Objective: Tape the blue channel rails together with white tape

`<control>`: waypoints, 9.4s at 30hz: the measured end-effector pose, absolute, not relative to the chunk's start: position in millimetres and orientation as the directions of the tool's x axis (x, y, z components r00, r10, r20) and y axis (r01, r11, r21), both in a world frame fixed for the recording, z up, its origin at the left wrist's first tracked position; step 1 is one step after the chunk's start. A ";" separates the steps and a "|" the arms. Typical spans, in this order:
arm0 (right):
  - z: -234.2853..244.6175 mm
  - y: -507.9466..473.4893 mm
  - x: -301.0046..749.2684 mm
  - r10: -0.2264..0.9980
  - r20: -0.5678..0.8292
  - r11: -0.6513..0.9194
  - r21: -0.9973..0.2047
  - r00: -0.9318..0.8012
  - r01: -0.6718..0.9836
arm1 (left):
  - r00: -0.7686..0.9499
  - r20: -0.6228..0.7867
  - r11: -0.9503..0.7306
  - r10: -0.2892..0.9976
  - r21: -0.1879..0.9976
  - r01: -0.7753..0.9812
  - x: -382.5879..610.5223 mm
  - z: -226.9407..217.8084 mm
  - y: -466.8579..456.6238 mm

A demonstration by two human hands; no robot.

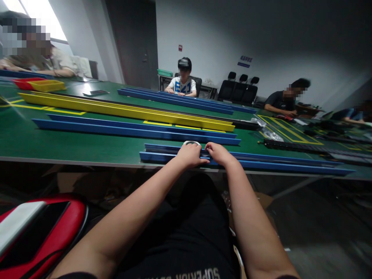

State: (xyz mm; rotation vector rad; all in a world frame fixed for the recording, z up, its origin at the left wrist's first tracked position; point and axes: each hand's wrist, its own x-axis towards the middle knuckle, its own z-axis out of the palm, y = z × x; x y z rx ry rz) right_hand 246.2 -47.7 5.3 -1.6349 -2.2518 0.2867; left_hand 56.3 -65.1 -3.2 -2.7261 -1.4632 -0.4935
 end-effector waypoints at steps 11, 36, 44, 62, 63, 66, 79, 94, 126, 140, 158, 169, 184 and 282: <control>6.9 -53.3 240.6 0.962 0.159 0.264 -0.311 -0.224 0.913 | 0.453 0.295 -0.485 0.841 0.040 0.874 25.2 -5.9 -73.0; 2.1 -59.3 247.1 0.954 0.256 0.293 -0.707 -0.153 0.644 | 0.401 0.262 -0.414 0.878 -0.005 0.910 -60.8 -1.2 -73.2; -2.6 -62.0 254.1 0.961 0.229 0.276 -0.821 -0.155 0.500 | 0.405 0.290 -0.421 0.867 -0.004 0.907 -61.6 -3.1 -75.2; 0.8 -56.0 245.3 0.975 0.115 0.215 -0.720 -0.192 0.660 | 0.380 0.261 -0.397 0.888 0.015 0.918 -59.9 1.4 -78.9; 0.2 -56.6 244.6 0.974 0.124 0.221 -0.722 -0.192 0.655 | 0.381 0.260 -0.398 0.888 0.016 0.917 -59.7 1.4 -78.9; -0.4 -58.9 243.9 0.961 0.185 0.274 -0.703 -0.204 0.657 | 0.384 0.269 -0.401 0.883 0.008 0.916 -59.4 0.5 -78.5; 4.6 -66.8 247.6 0.936 0.269 0.345 -0.574 -0.226 0.743 | 0.394 0.281 -0.410 0.875 -0.004 0.912 -60.0 -0.2 -78.5; -8.4 -54.4 250.8 0.938 0.274 0.346 -0.743 -0.212 0.572 | 0.399 0.284 -0.413 0.872 -0.010 0.910 -61.6 0.8 -79.6; -5.8 -57.3 253.2 0.952 0.225 0.301 -0.795 -0.205 0.526 | 0.383 0.302 -0.399 0.873 -0.011 0.917 -60.3 -2.2 -79.0; -3.9 -58.1 254.8 0.957 0.212 0.284 -0.822 -0.197 0.494 | 0.386 0.318 -0.404 0.866 -0.012 0.915 -60.1 -3.9 -78.3; 1.4 -57.5 252.4 0.960 0.208 0.274 -0.822 -0.185 0.498 | 0.381 0.291 -0.399 0.878 0.006 0.917 -59.1 -2.6 -76.5; -4.4 -52.2 252.8 0.966 0.189 0.250 -0.860 -0.178 0.445 | 0.398 0.236 -0.418 0.886 0.037 0.908 -28.9 -2.7 -72.0; -3.5 -57.6 250.7 0.975 0.157 0.203 -0.920 -0.159 0.335 | 0.433 0.294 -0.475 0.852 0.087 0.876 65.0 -3.0 -75.3; 16.1 -76.6 239.6 0.822 0.285 0.516 -0.007 -0.492 0.857 | 0.442 0.213 -0.454 0.871 0.010 0.891 -56.6 2.8 -72.3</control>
